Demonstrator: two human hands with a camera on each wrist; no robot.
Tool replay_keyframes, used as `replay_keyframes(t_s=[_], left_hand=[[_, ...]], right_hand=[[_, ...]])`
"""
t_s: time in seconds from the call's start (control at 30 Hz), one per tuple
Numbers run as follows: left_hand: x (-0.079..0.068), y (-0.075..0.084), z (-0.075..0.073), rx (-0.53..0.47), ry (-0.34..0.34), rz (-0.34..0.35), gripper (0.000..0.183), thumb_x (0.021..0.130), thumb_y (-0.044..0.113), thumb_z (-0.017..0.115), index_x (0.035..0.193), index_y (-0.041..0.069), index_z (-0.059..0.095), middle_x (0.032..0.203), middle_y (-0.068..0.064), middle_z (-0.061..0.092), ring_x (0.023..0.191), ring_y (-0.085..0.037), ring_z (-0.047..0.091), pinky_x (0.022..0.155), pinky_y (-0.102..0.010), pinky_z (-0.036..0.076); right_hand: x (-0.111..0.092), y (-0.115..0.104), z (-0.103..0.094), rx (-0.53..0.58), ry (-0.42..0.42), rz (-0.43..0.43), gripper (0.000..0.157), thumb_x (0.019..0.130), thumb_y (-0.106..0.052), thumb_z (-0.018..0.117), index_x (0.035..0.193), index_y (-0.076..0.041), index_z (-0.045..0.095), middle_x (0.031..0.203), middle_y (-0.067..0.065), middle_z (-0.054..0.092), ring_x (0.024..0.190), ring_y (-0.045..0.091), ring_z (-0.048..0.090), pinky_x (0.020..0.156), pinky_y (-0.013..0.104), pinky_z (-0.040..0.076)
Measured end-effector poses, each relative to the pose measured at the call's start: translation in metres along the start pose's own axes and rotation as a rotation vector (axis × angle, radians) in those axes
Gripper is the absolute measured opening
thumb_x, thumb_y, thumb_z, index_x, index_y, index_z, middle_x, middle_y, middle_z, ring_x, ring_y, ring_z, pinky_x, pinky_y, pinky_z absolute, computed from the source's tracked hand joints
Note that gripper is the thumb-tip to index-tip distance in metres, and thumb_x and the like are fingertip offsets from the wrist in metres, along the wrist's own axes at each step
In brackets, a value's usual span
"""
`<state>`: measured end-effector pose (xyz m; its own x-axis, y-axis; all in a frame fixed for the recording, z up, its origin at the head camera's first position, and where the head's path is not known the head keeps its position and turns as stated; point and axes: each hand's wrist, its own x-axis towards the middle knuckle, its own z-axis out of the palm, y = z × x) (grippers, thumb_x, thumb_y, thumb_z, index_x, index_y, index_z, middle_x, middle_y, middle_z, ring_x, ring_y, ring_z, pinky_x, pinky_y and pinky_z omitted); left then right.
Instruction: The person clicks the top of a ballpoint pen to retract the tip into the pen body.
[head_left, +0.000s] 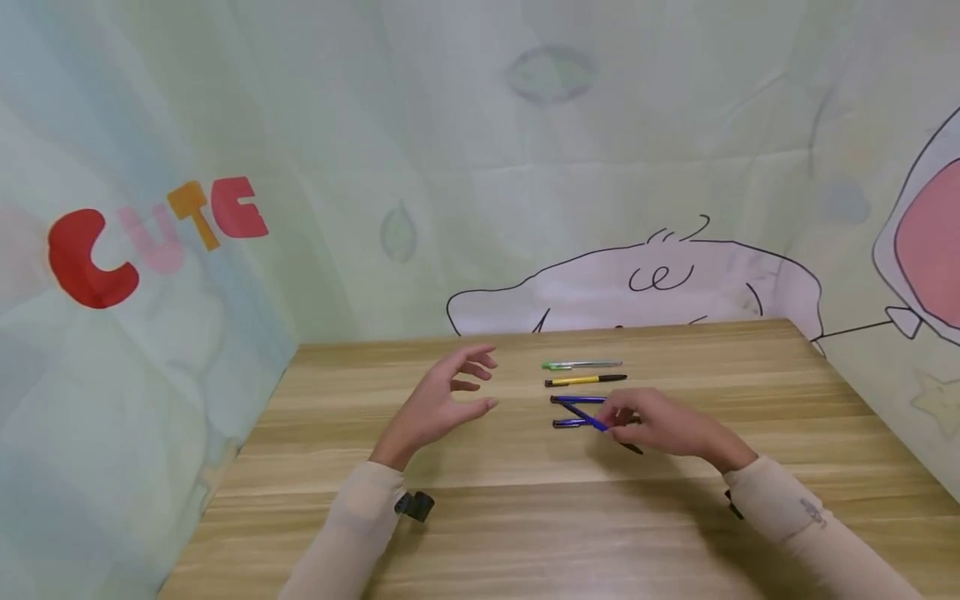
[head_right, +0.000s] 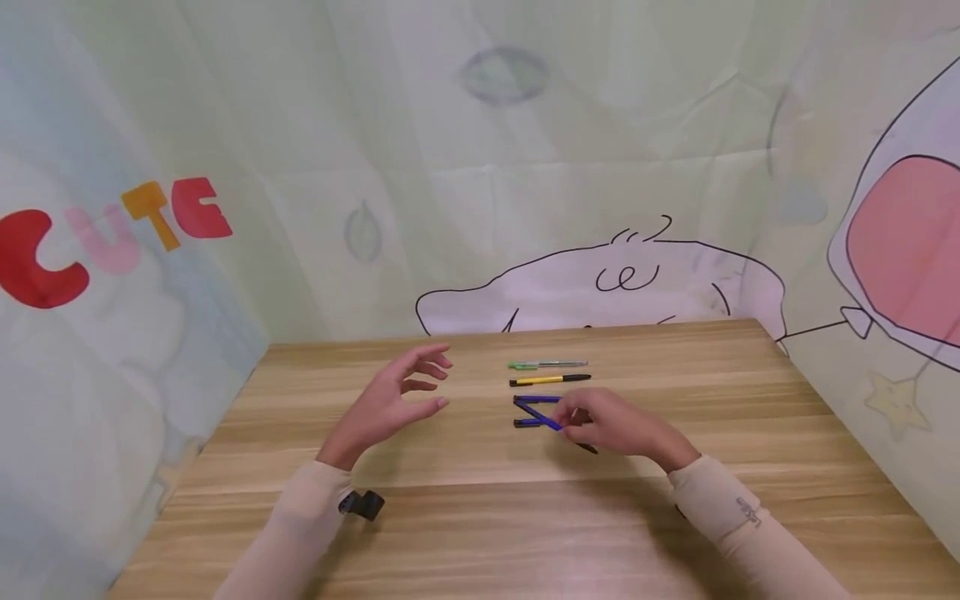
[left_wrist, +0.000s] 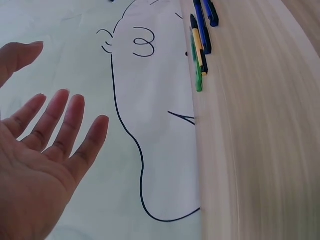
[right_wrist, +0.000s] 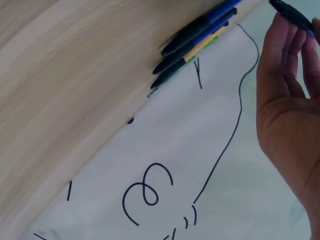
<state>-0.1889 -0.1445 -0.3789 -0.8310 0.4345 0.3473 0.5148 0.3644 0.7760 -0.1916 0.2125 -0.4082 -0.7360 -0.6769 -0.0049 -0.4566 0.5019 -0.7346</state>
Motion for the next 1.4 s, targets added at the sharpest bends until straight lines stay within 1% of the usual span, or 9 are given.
replay_keyframes(t_s=[0.13, 0.3, 0.5, 0.67, 0.8, 0.93, 1.07, 1.2, 1.4], left_hand=[[0.011, 0.005, 0.008, 0.0, -0.006, 0.009, 0.069, 0.086, 0.013, 0.081, 0.147, 0.023, 0.05, 0.126, 0.0, 0.061, 0.114, -0.025, 0.062, 0.096, -0.042, 0.057], [0.022, 0.011, 0.018, -0.007, -0.01, 0.023, 0.069, 0.087, 0.016, 0.081, 0.147, 0.024, 0.049, 0.128, -0.004, 0.061, 0.115, -0.025, 0.062, 0.096, -0.042, 0.057], [0.031, 0.014, 0.029, -0.033, 0.002, 0.041, 0.069, 0.087, 0.017, 0.081, 0.147, 0.026, 0.049, 0.127, 0.002, 0.061, 0.116, -0.026, 0.061, 0.096, -0.042, 0.057], [0.036, 0.015, 0.037, -0.065, 0.004, 0.057, 0.07, 0.087, 0.016, 0.081, 0.148, 0.026, 0.048, 0.13, 0.002, 0.061, 0.117, -0.022, 0.06, 0.097, -0.04, 0.056], [0.042, 0.017, 0.045, -0.075, -0.005, 0.082, 0.07, 0.088, 0.017, 0.081, 0.149, 0.023, 0.048, 0.131, 0.001, 0.059, 0.118, -0.019, 0.06, 0.097, -0.041, 0.056], [0.047, 0.021, 0.052, -0.087, -0.021, 0.109, 0.071, 0.088, 0.017, 0.08, 0.15, 0.023, 0.046, 0.133, 0.001, 0.057, 0.119, -0.02, 0.06, 0.098, -0.041, 0.056], [0.052, 0.025, 0.059, -0.103, -0.034, 0.122, 0.077, 0.088, 0.018, 0.081, 0.153, 0.03, 0.04, 0.136, 0.002, 0.054, 0.121, -0.025, 0.059, 0.099, -0.037, 0.055], [0.056, 0.029, 0.064, -0.129, -0.047, 0.13, 0.089, 0.086, 0.017, 0.083, 0.157, 0.033, 0.032, 0.14, -0.004, 0.052, 0.122, -0.026, 0.059, 0.098, -0.039, 0.055], [0.06, 0.031, 0.07, -0.131, -0.071, 0.125, 0.097, 0.085, 0.02, 0.084, 0.16, 0.035, 0.023, 0.145, -0.006, 0.048, 0.122, -0.021, 0.058, 0.1, -0.036, 0.055]], right_hand=[[0.003, -0.008, -0.003, 0.071, 0.054, 0.029, 0.01, 0.097, -0.01, 0.068, 0.106, -0.005, 0.068, 0.099, 0.009, 0.068, 0.091, 0.018, 0.063, 0.073, 0.028, 0.058], [0.007, -0.016, -0.005, 0.215, 0.09, 0.07, 0.017, 0.097, -0.015, 0.069, 0.11, -0.004, 0.065, 0.099, 0.012, 0.068, 0.092, 0.023, 0.064, 0.074, 0.034, 0.061], [0.011, -0.024, -0.009, 0.337, 0.142, 0.099, 0.024, 0.099, -0.02, 0.067, 0.117, -0.004, 0.063, 0.107, 0.019, 0.064, 0.098, 0.027, 0.063, 0.079, 0.038, 0.062], [0.015, -0.03, -0.01, 0.405, 0.165, 0.13, 0.027, 0.1, -0.027, 0.066, 0.118, -0.007, 0.062, 0.113, 0.019, 0.064, 0.102, 0.029, 0.064, 0.083, 0.041, 0.062], [0.019, -0.035, -0.01, 0.453, 0.181, 0.128, 0.031, 0.1, -0.031, 0.066, 0.117, -0.006, 0.062, 0.114, 0.015, 0.065, 0.106, 0.034, 0.064, 0.085, 0.043, 0.061], [0.022, -0.041, -0.008, 0.511, 0.205, 0.102, 0.033, 0.1, -0.029, 0.067, 0.118, -0.002, 0.062, 0.117, 0.016, 0.065, 0.114, 0.039, 0.061, 0.086, 0.044, 0.061], [0.023, -0.045, -0.007, 0.551, 0.231, 0.093, 0.035, 0.099, -0.029, 0.068, 0.119, 0.0, 0.061, 0.121, 0.02, 0.063, 0.114, 0.032, 0.062, 0.088, 0.046, 0.061], [0.025, -0.048, -0.008, 0.585, 0.247, 0.099, 0.036, 0.099, -0.029, 0.068, 0.12, -0.001, 0.061, 0.124, 0.026, 0.061, 0.109, 0.027, 0.065, 0.088, 0.047, 0.06], [0.028, -0.052, -0.008, 0.611, 0.256, 0.103, 0.045, 0.099, -0.028, 0.067, 0.128, 0.006, 0.056, 0.118, 0.013, 0.064, 0.105, 0.026, 0.068, 0.089, 0.046, 0.06]])
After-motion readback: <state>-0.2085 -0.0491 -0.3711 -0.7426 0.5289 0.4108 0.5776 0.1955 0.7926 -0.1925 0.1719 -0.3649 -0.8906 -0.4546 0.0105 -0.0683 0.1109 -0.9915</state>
